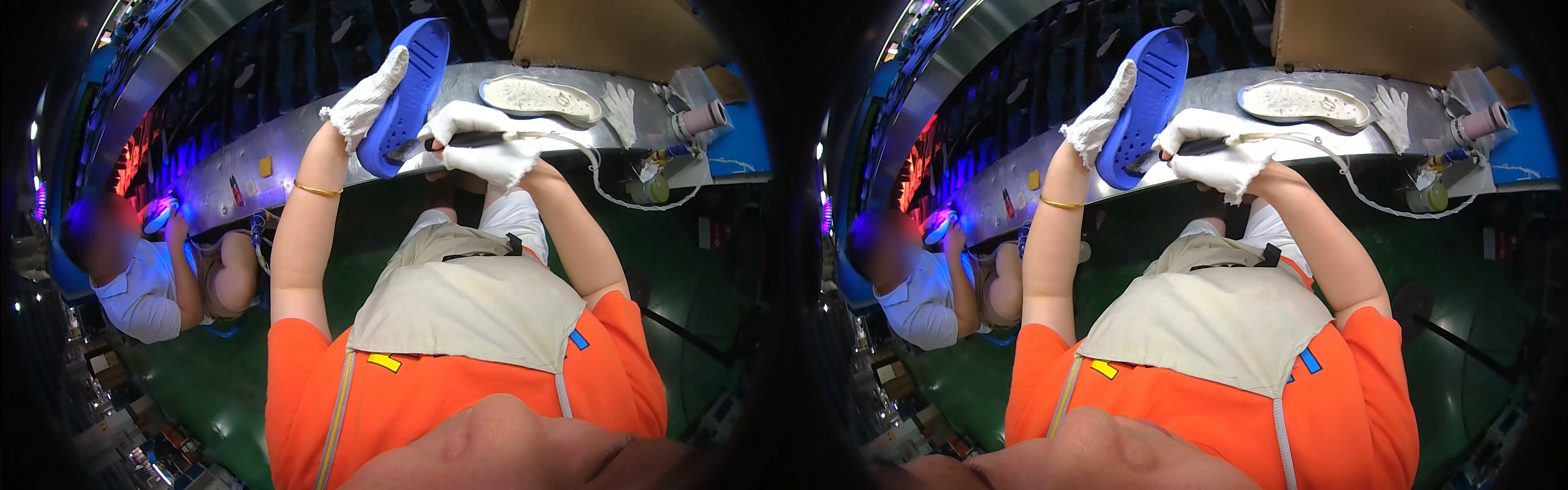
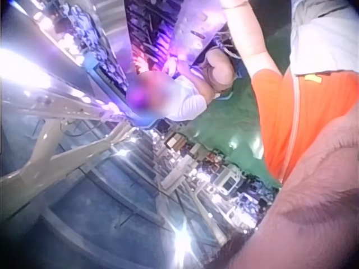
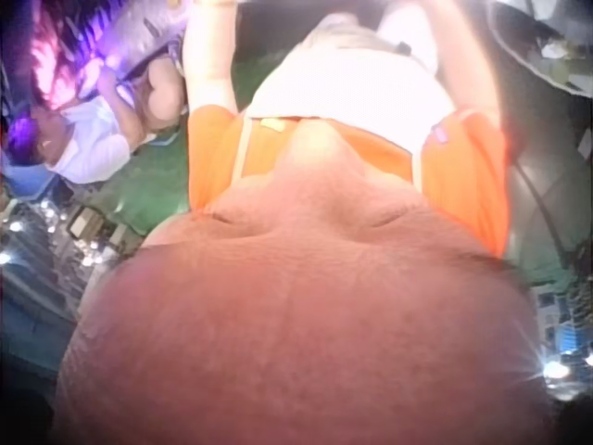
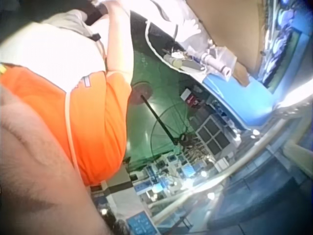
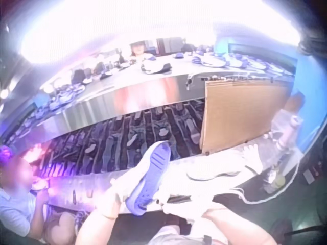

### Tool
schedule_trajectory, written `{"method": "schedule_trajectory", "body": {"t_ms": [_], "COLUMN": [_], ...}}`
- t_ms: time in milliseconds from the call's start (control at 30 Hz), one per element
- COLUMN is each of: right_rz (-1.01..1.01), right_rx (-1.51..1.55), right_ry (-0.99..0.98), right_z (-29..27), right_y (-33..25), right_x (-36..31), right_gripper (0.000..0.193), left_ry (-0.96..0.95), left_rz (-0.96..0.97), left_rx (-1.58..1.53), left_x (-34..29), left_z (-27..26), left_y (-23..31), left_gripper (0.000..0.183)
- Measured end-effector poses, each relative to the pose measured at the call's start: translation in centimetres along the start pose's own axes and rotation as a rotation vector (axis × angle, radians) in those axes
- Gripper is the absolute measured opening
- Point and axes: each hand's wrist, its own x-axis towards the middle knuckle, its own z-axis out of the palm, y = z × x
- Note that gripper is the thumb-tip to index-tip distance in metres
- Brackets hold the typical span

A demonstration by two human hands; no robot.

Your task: The person repeatedly picks up blue clogs from a conveyor belt and uses a handheld rotary tool to trim or smooth the soles. After finishing each clog, they place it back on the belt and pick up the next one. A coworker is visible in the background performing a similar task.

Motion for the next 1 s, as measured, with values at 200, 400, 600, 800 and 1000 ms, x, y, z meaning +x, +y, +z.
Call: {"method": "schedule_trajectory", "body": {"t_ms": [200, 400, 600, 800, 1000], "right_rz": [0.034, 0.009, -0.122, -0.177, -0.209], "right_rx": [-0.003, -0.199, 0.112, 0.262, 0.095], "right_ry": [-0.082, -0.050, 0.071, 0.153, 0.336], "right_z": [-1.3, -1.9, -3.4, -2.5, -0.9], "right_y": [0.0, 0.1, 0.2, 1.0, 1.8], "right_x": [0.0, 0.8, 0.1, -0.4, -0.7], "right_gripper": [0.010, 0.015, 0.012, 0.023, 0.017], "left_ry": [0.046, 0.033, -0.022, -0.009, -0.078], "left_rz": [-0.094, -0.021, 0.572, 0.180, 0.209], "left_rx": [0.024, 0.009, -0.328, -0.728, -0.991], "left_x": [0.8, 1.1, -0.7, -1.3, -2.2], "left_z": [-0.4, -1.3, -2.4, -3.9, 3.9], "left_y": [0.1, -0.3, 0.3, -5.3, -8.8], "left_gripper": [0.070, 0.073, 0.086, 0.090, 0.058]}}
